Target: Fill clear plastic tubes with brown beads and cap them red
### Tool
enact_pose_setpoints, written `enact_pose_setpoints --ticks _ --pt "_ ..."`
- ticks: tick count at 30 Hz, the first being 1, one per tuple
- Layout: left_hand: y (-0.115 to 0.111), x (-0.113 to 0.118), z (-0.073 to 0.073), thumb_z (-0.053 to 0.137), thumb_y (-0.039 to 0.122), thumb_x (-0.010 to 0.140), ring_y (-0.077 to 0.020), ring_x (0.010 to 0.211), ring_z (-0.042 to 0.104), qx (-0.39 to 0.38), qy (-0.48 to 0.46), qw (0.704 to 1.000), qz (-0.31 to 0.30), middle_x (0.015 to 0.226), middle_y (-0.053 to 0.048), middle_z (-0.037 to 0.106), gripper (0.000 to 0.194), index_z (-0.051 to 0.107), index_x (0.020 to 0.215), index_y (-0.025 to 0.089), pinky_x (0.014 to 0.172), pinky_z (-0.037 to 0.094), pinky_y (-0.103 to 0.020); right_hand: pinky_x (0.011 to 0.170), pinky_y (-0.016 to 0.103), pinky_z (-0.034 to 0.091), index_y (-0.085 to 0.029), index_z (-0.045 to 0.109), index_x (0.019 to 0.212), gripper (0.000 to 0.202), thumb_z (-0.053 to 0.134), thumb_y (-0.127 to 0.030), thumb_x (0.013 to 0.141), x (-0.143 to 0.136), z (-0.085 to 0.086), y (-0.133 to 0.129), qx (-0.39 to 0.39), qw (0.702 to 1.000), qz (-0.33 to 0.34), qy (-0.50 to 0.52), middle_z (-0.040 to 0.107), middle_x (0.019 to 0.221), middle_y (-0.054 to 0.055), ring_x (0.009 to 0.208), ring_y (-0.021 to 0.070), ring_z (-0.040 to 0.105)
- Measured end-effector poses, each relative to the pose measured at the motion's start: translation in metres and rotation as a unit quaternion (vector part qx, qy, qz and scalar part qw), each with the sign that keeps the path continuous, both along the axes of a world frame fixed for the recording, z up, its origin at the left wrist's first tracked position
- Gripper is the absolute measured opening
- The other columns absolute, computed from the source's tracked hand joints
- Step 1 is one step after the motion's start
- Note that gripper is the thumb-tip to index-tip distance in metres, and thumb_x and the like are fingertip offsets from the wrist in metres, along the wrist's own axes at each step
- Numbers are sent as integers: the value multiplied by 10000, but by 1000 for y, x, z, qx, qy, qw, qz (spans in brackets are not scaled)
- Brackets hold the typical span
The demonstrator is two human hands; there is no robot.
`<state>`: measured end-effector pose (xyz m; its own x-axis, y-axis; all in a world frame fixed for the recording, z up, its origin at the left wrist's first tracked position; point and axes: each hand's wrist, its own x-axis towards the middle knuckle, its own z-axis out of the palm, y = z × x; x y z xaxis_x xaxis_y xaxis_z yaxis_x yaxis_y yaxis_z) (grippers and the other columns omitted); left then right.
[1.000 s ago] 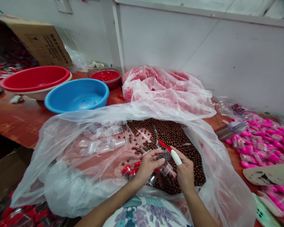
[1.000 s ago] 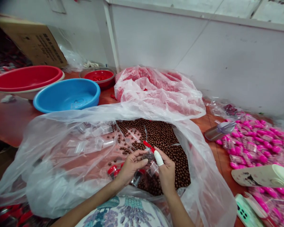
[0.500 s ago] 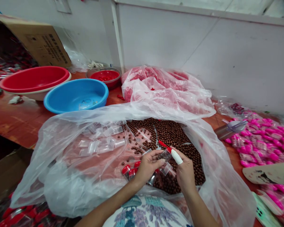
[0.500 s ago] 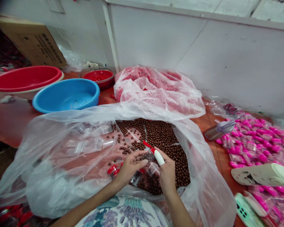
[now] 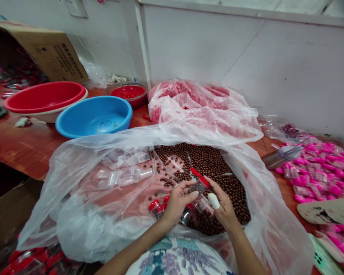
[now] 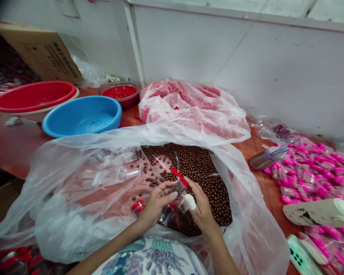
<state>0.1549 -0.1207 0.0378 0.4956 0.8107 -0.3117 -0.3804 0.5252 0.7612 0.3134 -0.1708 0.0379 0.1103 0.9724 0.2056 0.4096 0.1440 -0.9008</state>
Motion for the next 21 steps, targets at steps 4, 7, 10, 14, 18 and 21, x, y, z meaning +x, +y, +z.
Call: enact_pose_setpoints --ticks 4,7,10,14,18,21 --pt "0 -1 1 746 271 665 -182 749 644 -9 -8 1000 -3 887 -72 688 379 593 990 150 716 513 -330 1005 416 388 -241 351 1369 682 627 -398 765 0 4 0 -10 996 44 -80 472 1343 95 1208 274 462" --pt "0 0 2 768 245 635 -144 706 630 -8 -6 1000 -9 846 -42 686 383 594 966 160 687 487 -261 989 433 401 -237 306 1367 780 698 -342 700 -8 -2 2 15 992 8 -127 482 1299 112 1171 274 481" --pt "2 0 1 747 311 666 -128 704 622 -38 -29 999 -13 807 -29 683 326 606 917 159 671 454 -214 986 442 404 -254 350 1325 646 640 -298 750 -14 -7 3 53 987 -9 -149 486 1261 100 1168 263 475" --pt "7 -1 1 501 596 784 -200 757 652 -146 -117 979 -81 825 -93 693 513 624 952 127 705 478 -290 990 429 414 -261 393 1322 616 628 -265 753 -17 -6 -2 62 976 32 -205 410 1295 109 1205 273 430" --pt "9 -1 2 467 573 812 -205 703 659 -179 -131 969 -111 768 -90 696 509 632 970 118 693 493 -310 978 454 421 -274 296 1393 725 627 -249 748 -21 -9 -6 92 963 48 -248 370 1309 119 1221 294 404" --pt "8 0 2 499 503 816 -183 619 646 -179 -97 976 -78 697 -72 689 428 640 948 121 655 495 -299 983 489 405 -256 193 1422 804 628 -247 746 -24 -14 -7 110 963 16 -247 352 1328 134 1231 306 386"
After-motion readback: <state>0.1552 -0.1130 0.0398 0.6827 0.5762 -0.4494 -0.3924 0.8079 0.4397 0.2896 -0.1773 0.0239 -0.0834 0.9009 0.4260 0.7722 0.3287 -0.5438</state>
